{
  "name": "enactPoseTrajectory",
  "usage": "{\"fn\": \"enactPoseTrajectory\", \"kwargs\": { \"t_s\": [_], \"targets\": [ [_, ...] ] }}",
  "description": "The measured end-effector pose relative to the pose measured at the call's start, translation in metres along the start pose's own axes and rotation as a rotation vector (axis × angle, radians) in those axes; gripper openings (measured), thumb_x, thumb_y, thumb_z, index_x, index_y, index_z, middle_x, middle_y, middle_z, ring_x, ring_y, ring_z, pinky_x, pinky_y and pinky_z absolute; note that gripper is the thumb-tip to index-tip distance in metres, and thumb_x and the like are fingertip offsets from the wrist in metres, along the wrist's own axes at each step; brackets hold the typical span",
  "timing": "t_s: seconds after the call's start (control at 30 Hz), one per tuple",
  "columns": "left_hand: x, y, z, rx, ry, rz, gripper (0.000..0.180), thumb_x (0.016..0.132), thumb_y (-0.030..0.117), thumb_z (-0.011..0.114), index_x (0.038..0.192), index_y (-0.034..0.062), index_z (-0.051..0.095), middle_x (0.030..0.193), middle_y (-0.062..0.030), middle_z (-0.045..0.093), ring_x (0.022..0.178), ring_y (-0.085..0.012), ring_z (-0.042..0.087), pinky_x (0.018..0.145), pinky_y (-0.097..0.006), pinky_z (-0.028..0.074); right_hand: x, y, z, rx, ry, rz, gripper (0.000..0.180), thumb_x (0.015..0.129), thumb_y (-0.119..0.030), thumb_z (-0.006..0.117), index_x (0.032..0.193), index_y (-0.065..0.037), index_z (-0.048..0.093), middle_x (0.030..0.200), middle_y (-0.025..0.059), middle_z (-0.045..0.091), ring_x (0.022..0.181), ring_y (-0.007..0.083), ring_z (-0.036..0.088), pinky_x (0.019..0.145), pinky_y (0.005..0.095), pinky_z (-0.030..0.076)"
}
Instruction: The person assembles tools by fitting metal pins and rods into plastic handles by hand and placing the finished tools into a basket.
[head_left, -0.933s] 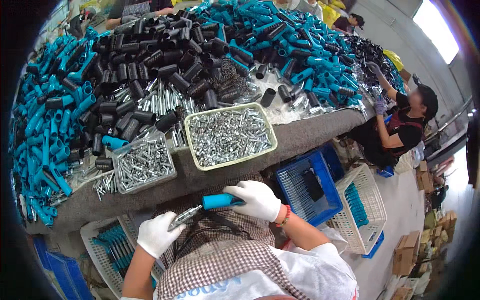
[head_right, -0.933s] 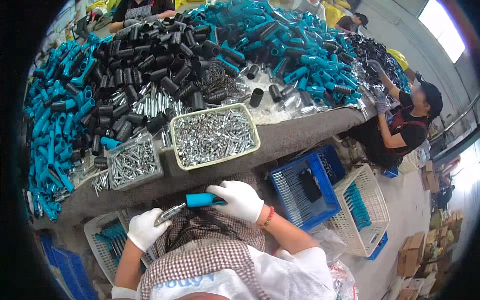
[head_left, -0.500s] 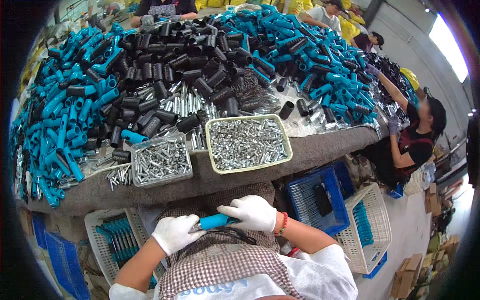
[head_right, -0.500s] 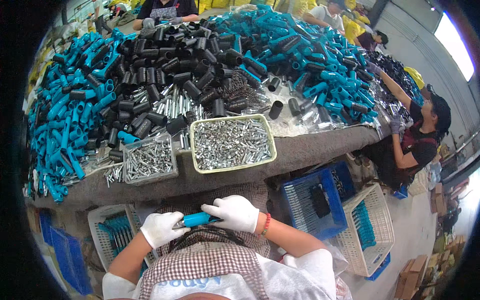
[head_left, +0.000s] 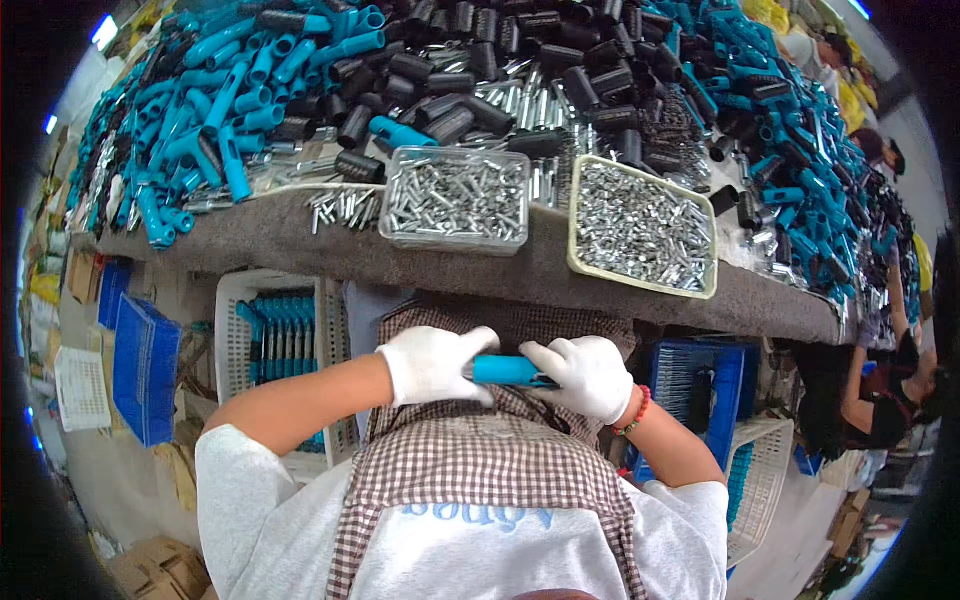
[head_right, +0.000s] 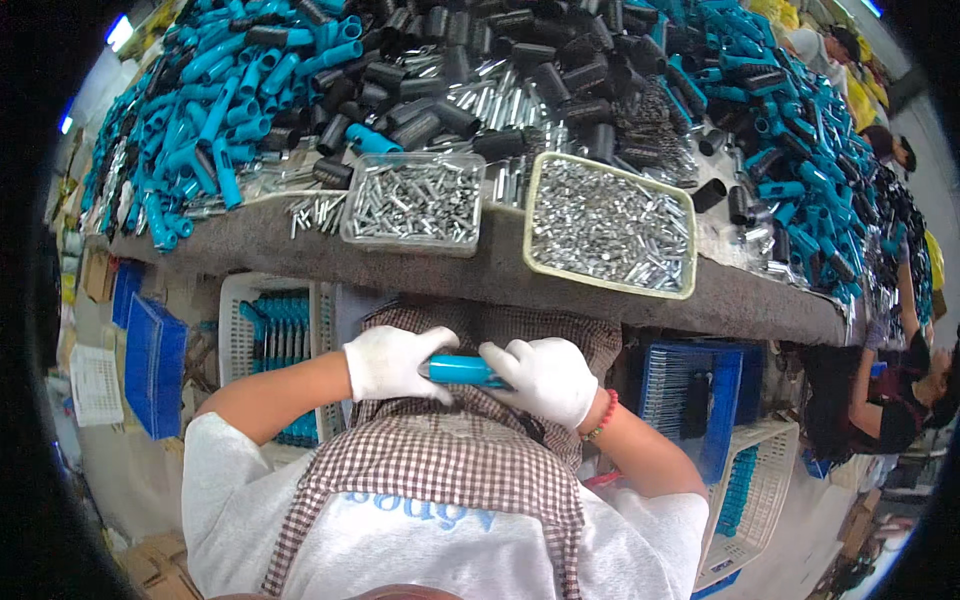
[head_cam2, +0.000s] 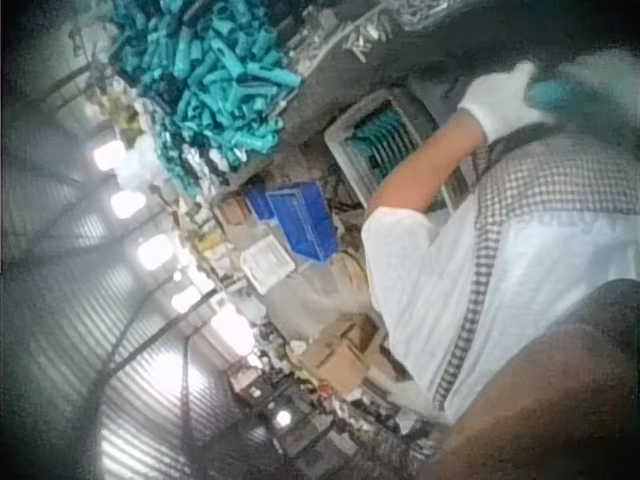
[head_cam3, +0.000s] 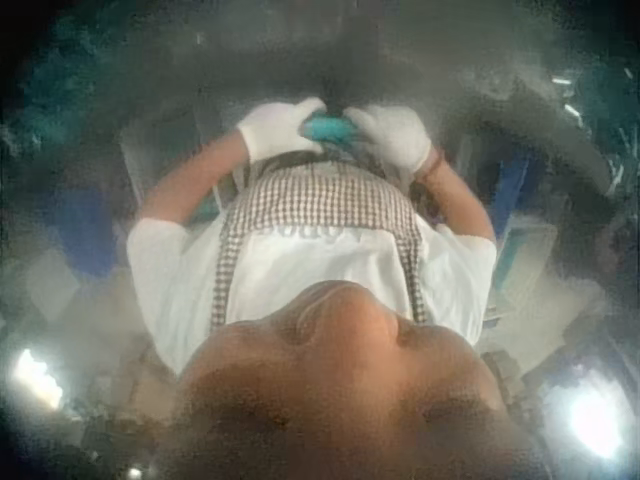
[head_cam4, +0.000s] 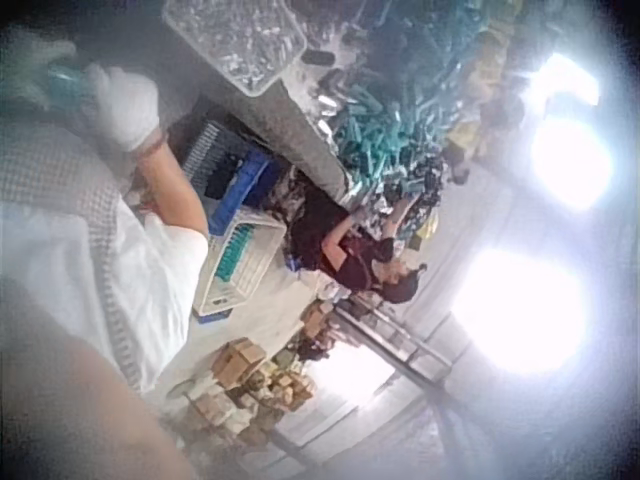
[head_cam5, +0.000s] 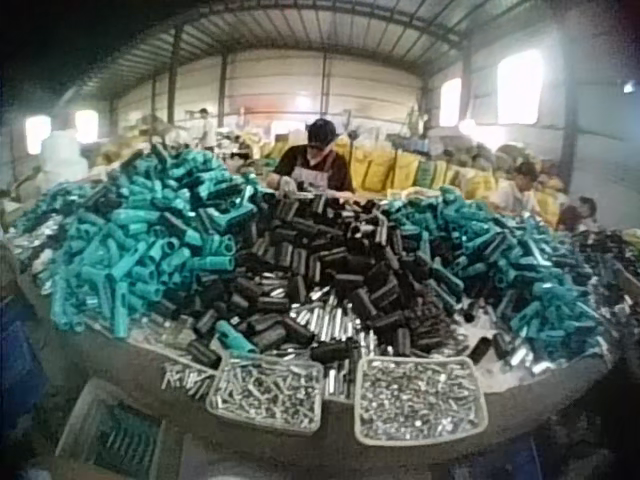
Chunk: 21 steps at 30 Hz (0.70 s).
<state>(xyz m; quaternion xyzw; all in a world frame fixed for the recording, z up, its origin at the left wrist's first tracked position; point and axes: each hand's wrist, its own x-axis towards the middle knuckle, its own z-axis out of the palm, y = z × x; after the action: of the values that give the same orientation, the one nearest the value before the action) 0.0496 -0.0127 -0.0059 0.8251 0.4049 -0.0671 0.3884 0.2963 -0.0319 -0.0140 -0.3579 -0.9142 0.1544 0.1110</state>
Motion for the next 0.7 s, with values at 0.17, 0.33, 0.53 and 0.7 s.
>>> {"fn": "enactPoseTrajectory", "kwargs": {
  "t_s": [0.17,0.33,0.53,0.7],
  "targets": [
    [-0.006,-0.003,0.001,-0.090,0.001,0.031,0.068,0.075,0.060,0.068,0.119,0.0122,0.050,0.093,-0.0160,0.068,0.083,-0.0333,0.067,0.070,-0.042,0.054,0.017,-0.009,0.003,0.146,-0.024,0.007,0.041,0.072,-0.032,0.075,0.103,-0.009,0.061,0.074,0.0086,0.063,0.064,0.0270,0.065,0.056,0.0368,0.052],
    [-0.020,-0.008,-0.003,0.112,0.128,0.115,0.050,0.084,0.054,0.060,0.113,0.0134,0.055,0.092,-0.0113,0.068,0.079,-0.0311,0.067,0.066,-0.040,0.055,0.039,-0.019,0.001,0.193,-0.064,0.041,0.034,0.072,-0.030,0.074,0.095,-0.009,0.063,0.077,0.0099,0.064,0.069,0.0283,0.064,0.060,0.0384,0.052],
    [-0.043,-0.026,-0.003,0.051,0.418,0.057,0.040,0.084,0.045,0.062,0.107,0.0125,0.057,0.085,-0.0097,0.066,0.077,-0.0286,0.067,0.064,-0.039,0.055,0.107,-0.019,-0.059,0.070,0.312,-0.058,0.026,0.072,-0.023,0.074,0.091,-0.006,0.066,0.089,0.0132,0.062,0.084,0.0313,0.061,0.074,0.0415,0.049],
    [-0.043,-0.025,-0.008,0.052,0.402,-0.050,0.043,0.082,0.046,0.065,0.107,0.0114,0.058,0.087,-0.0104,0.066,0.079,-0.0296,0.066,0.065,-0.040,0.053,0.169,0.023,-0.058,-0.201,0.373,0.119,0.024,0.075,-0.027,0.068,0.080,-0.003,0.066,0.081,0.0175,0.061,0.081,0.0345,0.062,0.074,0.0435,0.050]
  ]
}}
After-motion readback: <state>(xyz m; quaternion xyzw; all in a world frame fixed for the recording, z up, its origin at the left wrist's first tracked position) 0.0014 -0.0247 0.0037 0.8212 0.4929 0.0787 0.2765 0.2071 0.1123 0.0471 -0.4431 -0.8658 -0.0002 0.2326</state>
